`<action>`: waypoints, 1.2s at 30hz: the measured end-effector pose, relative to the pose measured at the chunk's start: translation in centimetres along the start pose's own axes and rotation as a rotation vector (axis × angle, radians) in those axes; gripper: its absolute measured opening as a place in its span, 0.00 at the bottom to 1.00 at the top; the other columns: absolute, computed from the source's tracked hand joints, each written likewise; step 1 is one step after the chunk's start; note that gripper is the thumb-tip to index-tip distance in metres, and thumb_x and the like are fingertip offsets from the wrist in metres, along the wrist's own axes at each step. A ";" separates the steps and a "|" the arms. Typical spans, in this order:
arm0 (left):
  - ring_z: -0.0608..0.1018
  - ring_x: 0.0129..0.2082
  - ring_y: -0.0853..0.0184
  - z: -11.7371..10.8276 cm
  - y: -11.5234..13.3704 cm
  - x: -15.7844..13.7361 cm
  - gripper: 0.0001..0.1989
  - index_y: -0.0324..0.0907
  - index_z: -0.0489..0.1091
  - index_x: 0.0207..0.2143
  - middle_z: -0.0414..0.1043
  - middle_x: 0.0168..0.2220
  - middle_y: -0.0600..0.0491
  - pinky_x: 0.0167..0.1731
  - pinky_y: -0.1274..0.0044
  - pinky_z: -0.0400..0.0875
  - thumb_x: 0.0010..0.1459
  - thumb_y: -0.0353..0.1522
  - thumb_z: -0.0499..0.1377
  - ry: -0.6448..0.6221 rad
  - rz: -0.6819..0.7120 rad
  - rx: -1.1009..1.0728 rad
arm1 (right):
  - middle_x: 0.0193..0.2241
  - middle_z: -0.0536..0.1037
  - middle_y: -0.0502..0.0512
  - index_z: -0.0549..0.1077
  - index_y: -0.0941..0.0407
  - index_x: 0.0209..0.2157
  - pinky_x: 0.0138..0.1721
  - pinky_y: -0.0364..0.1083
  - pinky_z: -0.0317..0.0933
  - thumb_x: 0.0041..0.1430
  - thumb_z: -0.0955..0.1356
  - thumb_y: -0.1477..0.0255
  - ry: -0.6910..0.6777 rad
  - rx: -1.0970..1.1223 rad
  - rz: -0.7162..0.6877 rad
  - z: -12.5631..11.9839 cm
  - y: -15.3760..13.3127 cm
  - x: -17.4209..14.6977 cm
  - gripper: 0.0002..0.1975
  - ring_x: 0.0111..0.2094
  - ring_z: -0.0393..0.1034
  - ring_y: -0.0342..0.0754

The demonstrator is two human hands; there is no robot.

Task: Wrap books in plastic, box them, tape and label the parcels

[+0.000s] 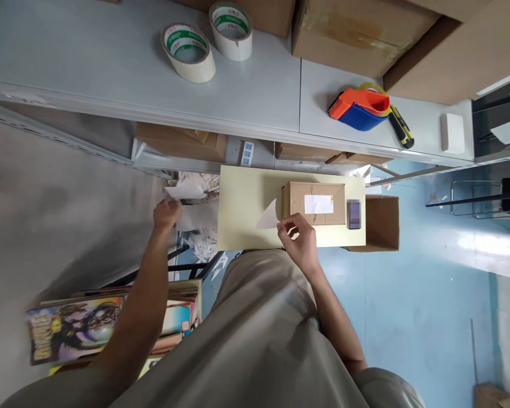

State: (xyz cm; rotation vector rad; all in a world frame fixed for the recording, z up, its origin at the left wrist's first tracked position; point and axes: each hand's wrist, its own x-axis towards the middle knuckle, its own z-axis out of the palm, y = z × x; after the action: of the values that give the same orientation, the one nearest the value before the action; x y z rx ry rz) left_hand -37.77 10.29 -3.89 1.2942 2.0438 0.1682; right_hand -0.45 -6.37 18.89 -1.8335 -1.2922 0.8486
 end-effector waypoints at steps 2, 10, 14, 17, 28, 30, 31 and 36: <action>0.73 0.70 0.37 -0.7 0.7 1.7 0.28 0.27 0.72 0.57 0.75 0.62 0.23 0.69 0.56 0.67 0.57 0.35 0.67 -0.047 -0.058 -0.007 | 0.33 0.80 0.52 0.76 0.51 0.34 0.33 0.47 0.72 0.67 0.71 0.63 0.016 0.002 0.023 -0.4 0.4 -0.3 0.09 0.33 0.76 0.48; 0.78 0.65 0.49 1.6 9.2 -1.0 0.35 0.35 0.63 0.65 0.72 0.66 0.33 0.66 0.63 0.72 0.60 0.36 0.69 -0.006 0.066 -0.307 | 0.34 0.82 0.53 0.77 0.52 0.35 0.34 0.48 0.73 0.67 0.71 0.59 0.124 0.013 0.097 -2.2 2.2 -1.0 0.11 0.35 0.78 0.50; 0.84 0.53 0.58 3.9 15.8 -11.4 0.25 0.42 0.71 0.50 0.80 0.52 0.43 0.57 0.68 0.78 0.59 0.45 0.72 -0.279 0.360 -0.714 | 0.35 0.82 0.53 0.77 0.52 0.35 0.34 0.48 0.73 0.68 0.71 0.61 0.144 0.023 0.070 -3.2 3.2 -0.7 0.10 0.34 0.77 0.49; 0.85 0.52 0.58 4.7 20.0 -19.5 0.23 0.43 0.74 0.45 0.81 0.50 0.45 0.54 0.69 0.79 0.60 0.49 0.72 -0.585 0.453 -0.801 | 0.35 0.81 0.53 0.77 0.51 0.34 0.34 0.48 0.72 0.69 0.70 0.65 0.142 0.012 -0.022 -4.0 3.8 -0.4 0.08 0.34 0.76 0.48; 0.83 0.39 0.63 11.2 25.8 -29.9 0.22 0.45 0.72 0.37 0.79 0.37 0.53 0.42 0.73 0.78 0.58 0.51 0.71 -0.395 0.270 -0.907 | 0.36 0.84 0.52 0.79 0.50 0.37 0.35 0.48 0.73 0.66 0.71 0.69 -0.113 0.045 -0.188 -8.1 8.5 0.6 0.03 0.32 0.77 0.48; 0.81 0.37 0.64 12.7 26.5 -30.9 0.21 0.45 0.70 0.36 0.78 0.35 0.54 0.41 0.73 0.77 0.60 0.52 0.69 -0.333 0.252 -0.877 | 0.38 0.84 0.52 0.80 0.50 0.39 0.36 0.48 0.74 0.67 0.72 0.68 -0.180 0.056 -0.178 -9.2 9.8 0.6 0.03 0.32 0.78 0.47; 0.81 0.37 0.64 13.3 26.9 -31.3 0.22 0.46 0.69 0.36 0.77 0.34 0.55 0.40 0.74 0.76 0.61 0.52 0.68 -0.309 0.238 -0.865 | 0.39 0.85 0.52 0.81 0.50 0.40 0.36 0.48 0.74 0.66 0.73 0.66 -0.208 0.061 -0.170 -9.8 10.5 0.5 0.03 0.33 0.78 0.47; 0.83 0.38 0.62 15.9 28.8 -32.8 0.25 0.47 0.66 0.37 0.78 0.34 0.55 0.39 0.71 0.77 0.57 0.55 0.70 -0.226 0.123 -0.958 | 0.41 0.85 0.54 0.81 0.51 0.40 0.34 0.48 0.74 0.69 0.73 0.62 -0.190 0.137 -0.107 -14.2 14.8 0.9 0.07 0.31 0.77 0.46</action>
State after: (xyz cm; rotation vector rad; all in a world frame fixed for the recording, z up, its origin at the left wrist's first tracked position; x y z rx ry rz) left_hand 1.77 -6.84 13.33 0.7634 1.3723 0.8882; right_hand 18.69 -11.63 13.63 -1.5936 -1.3998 1.0458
